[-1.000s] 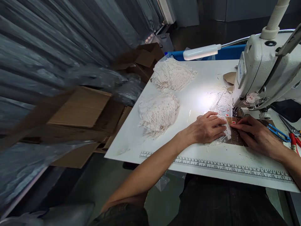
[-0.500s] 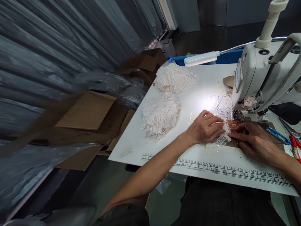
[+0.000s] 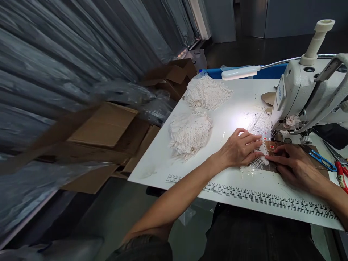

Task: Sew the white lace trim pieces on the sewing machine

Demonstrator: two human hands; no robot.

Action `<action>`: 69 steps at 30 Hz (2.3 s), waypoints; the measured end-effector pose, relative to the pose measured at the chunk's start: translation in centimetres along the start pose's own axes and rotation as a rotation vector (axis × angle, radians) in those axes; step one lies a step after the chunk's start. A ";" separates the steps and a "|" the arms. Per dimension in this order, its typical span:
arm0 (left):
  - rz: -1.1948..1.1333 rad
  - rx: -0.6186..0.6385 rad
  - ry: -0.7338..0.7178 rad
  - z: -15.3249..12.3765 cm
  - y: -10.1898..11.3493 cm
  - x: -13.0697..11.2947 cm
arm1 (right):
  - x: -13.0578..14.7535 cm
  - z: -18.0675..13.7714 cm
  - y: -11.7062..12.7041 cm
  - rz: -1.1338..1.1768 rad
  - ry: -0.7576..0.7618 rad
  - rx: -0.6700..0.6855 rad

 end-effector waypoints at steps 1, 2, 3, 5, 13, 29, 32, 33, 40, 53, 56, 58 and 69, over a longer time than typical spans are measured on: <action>0.021 -0.038 0.058 0.0 0.2 0.3 | 0.0 0.0 0.0 0.002 -0.003 -0.003; 0.045 -0.070 0.113 -0.1 0.4 0.6 | -0.1 0.0 0.0 0.006 -0.006 -0.006; 0.063 -0.090 0.156 -0.2 0.5 0.8 | -0.1 0.0 -0.1 0.012 -0.008 -0.007; 0.070 -0.097 0.180 -0.3 0.5 1.1 | -0.1 -0.1 -0.1 0.023 -0.006 -0.009; -0.104 -0.013 0.187 -0.5 -0.2 1.0 | -0.1 0.0 -0.1 0.018 -0.006 -0.013; -0.061 0.032 -0.025 0.1 -0.2 -0.6 | 0.2 0.0 0.0 -0.003 0.006 -0.027; -0.076 0.071 -0.030 -0.1 -0.6 -0.7 | 0.2 -0.1 0.0 -0.026 0.000 -0.022; -0.074 0.083 -0.027 -0.2 -0.7 -0.8 | 0.2 -0.1 -0.1 -0.029 -0.003 -0.018; -0.034 0.106 -0.016 -0.3 -0.9 -0.7 | 0.3 -0.1 -0.2 -0.038 -0.017 0.016; -0.005 0.207 -0.072 1.3 -2.0 -0.3 | 0.1 0.4 0.2 -0.077 -0.017 -0.027; -0.055 0.252 -0.120 2.3 -2.4 0.6 | 0.0 0.5 0.1 -0.088 -0.049 -0.051; -0.071 0.259 -0.126 2.6 -2.5 1.1 | 0.0 0.6 0.0 -0.093 -0.065 -0.048; -0.136 0.147 -0.047 1.7 -2.7 1.5 | 0.2 0.7 -0.6 -0.086 -0.125 -0.061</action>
Point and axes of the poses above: each hand's wrist, its own z-axis towards the middle knuckle, its own y-axis out of the back of the hand, x = y × z, the point moved 3 cm from there along z, towards the middle knuckle, and after that the axes turned 8 degrees about -y, right-handed, at the moved point
